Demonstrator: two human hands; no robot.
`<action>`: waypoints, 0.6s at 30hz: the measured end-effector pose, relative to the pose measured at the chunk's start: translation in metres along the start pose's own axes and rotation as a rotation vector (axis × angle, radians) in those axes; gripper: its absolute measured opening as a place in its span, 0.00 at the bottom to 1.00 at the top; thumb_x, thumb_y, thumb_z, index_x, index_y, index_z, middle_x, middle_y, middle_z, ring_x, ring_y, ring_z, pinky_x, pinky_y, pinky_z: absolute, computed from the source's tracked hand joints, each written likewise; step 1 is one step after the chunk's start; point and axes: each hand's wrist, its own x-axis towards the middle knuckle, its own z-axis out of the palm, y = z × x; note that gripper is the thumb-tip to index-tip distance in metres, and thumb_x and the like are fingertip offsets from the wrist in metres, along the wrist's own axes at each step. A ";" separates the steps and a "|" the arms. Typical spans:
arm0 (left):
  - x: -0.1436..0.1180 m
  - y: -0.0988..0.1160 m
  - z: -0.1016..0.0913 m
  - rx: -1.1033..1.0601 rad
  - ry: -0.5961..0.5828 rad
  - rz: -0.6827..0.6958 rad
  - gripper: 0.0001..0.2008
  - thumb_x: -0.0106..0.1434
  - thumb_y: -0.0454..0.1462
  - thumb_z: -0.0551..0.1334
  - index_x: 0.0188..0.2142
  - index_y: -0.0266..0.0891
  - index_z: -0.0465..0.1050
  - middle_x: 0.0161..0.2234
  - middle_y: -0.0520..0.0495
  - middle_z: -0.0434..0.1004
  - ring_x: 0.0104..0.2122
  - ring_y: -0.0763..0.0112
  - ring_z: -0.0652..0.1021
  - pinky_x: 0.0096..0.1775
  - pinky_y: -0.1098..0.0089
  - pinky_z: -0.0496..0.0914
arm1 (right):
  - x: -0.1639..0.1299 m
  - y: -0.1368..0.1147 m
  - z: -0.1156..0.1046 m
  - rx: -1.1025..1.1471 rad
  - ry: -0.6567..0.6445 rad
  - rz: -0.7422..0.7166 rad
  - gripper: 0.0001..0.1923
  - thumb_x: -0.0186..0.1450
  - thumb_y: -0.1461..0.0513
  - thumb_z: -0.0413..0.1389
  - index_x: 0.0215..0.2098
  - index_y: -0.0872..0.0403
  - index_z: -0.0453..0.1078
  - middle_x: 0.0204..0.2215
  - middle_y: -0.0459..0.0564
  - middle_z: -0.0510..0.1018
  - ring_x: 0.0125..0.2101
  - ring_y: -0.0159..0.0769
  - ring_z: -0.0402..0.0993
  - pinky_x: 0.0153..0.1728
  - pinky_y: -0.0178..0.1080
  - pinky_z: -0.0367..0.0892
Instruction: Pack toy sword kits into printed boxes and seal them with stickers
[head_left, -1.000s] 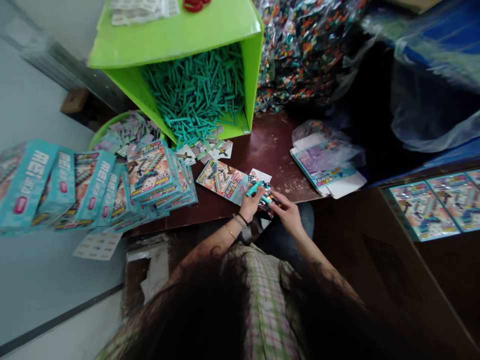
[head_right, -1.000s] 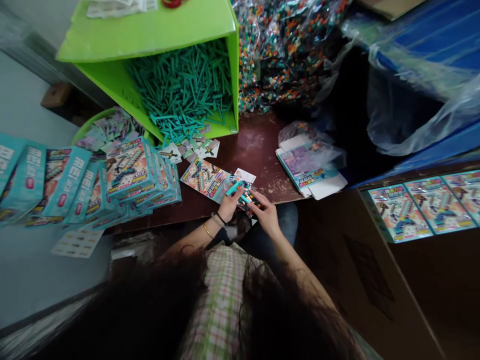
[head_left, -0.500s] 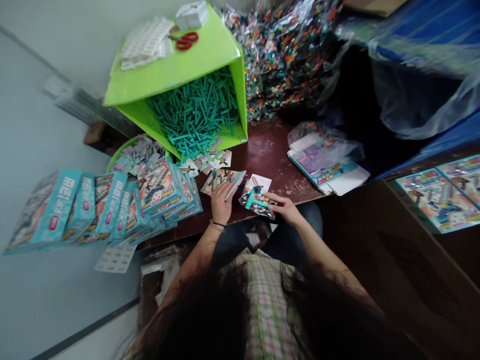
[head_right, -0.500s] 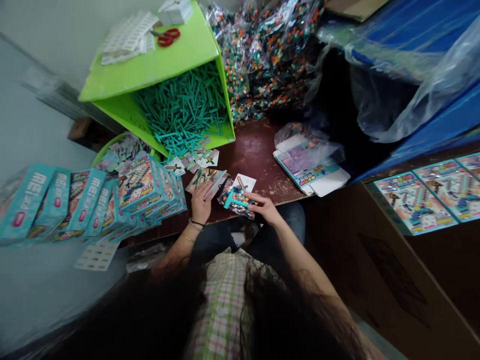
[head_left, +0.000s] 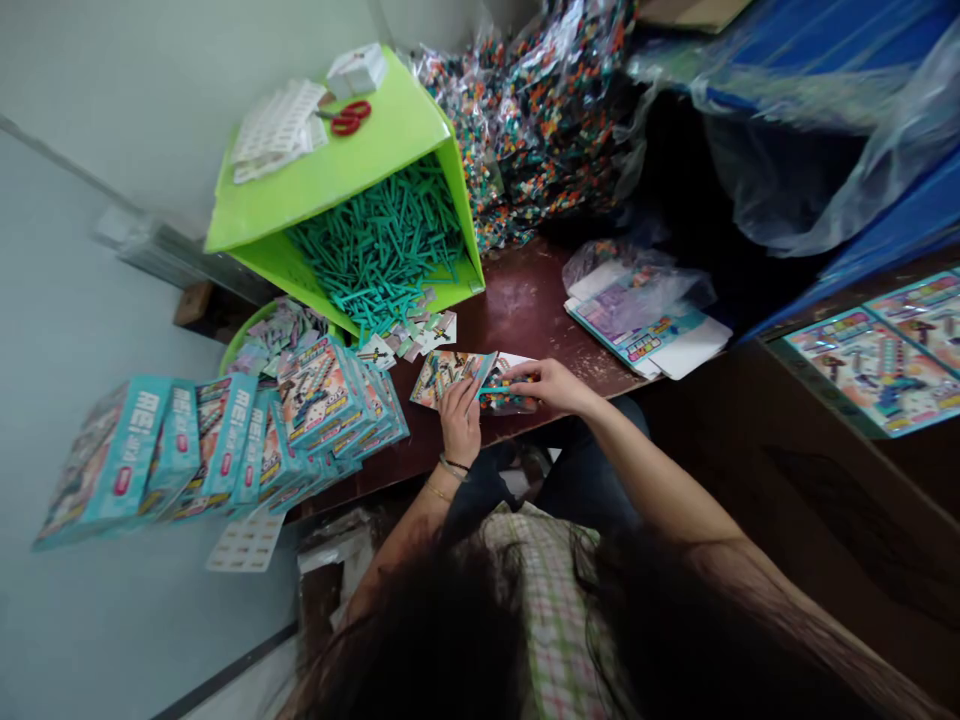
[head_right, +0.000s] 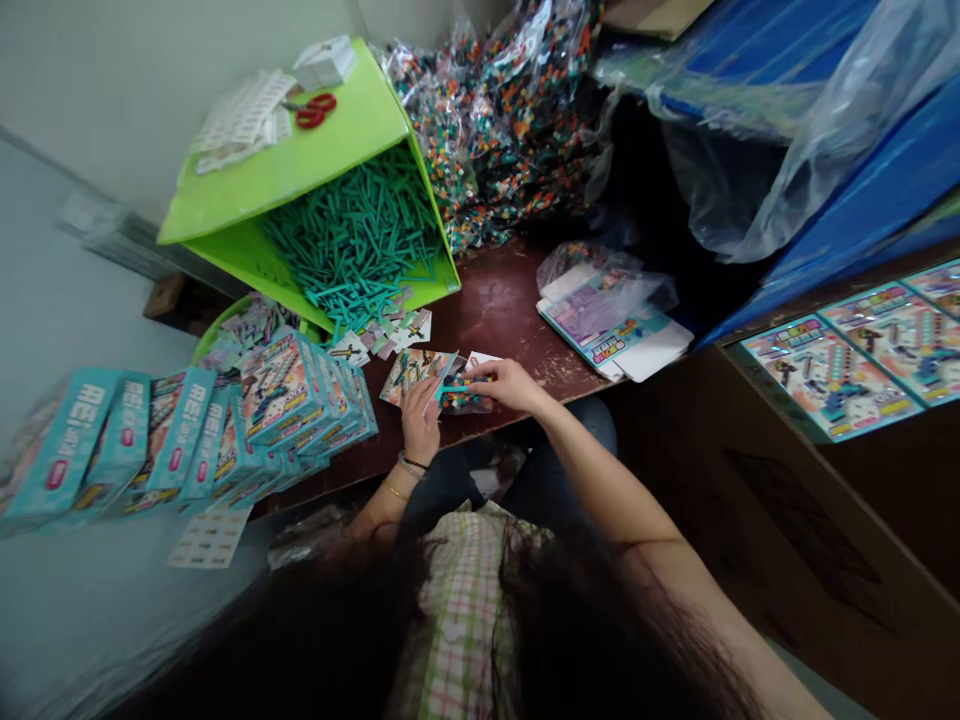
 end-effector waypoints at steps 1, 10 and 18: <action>0.003 0.002 -0.001 -0.024 0.015 -0.003 0.27 0.78 0.49 0.47 0.56 0.39 0.79 0.52 0.37 0.82 0.54 0.57 0.78 0.61 0.51 0.68 | 0.002 -0.004 -0.005 0.033 -0.019 0.014 0.17 0.59 0.55 0.68 0.44 0.53 0.85 0.31 0.47 0.85 0.26 0.33 0.75 0.31 0.36 0.72; 0.030 0.017 -0.003 -0.184 0.039 -0.113 0.30 0.75 0.56 0.48 0.50 0.38 0.81 0.48 0.36 0.84 0.51 0.56 0.81 0.57 0.53 0.73 | 0.005 -0.018 0.041 -0.257 0.223 -0.208 0.23 0.64 0.59 0.63 0.56 0.59 0.74 0.49 0.61 0.79 0.47 0.47 0.78 0.52 0.50 0.74; 0.049 0.025 -0.023 -0.352 0.087 -0.368 0.34 0.70 0.63 0.53 0.41 0.36 0.81 0.38 0.39 0.85 0.39 0.60 0.83 0.46 0.62 0.77 | -0.013 -0.019 0.074 -0.659 0.117 -0.588 0.17 0.75 0.58 0.50 0.55 0.50 0.78 0.54 0.56 0.81 0.61 0.49 0.72 0.69 0.62 0.54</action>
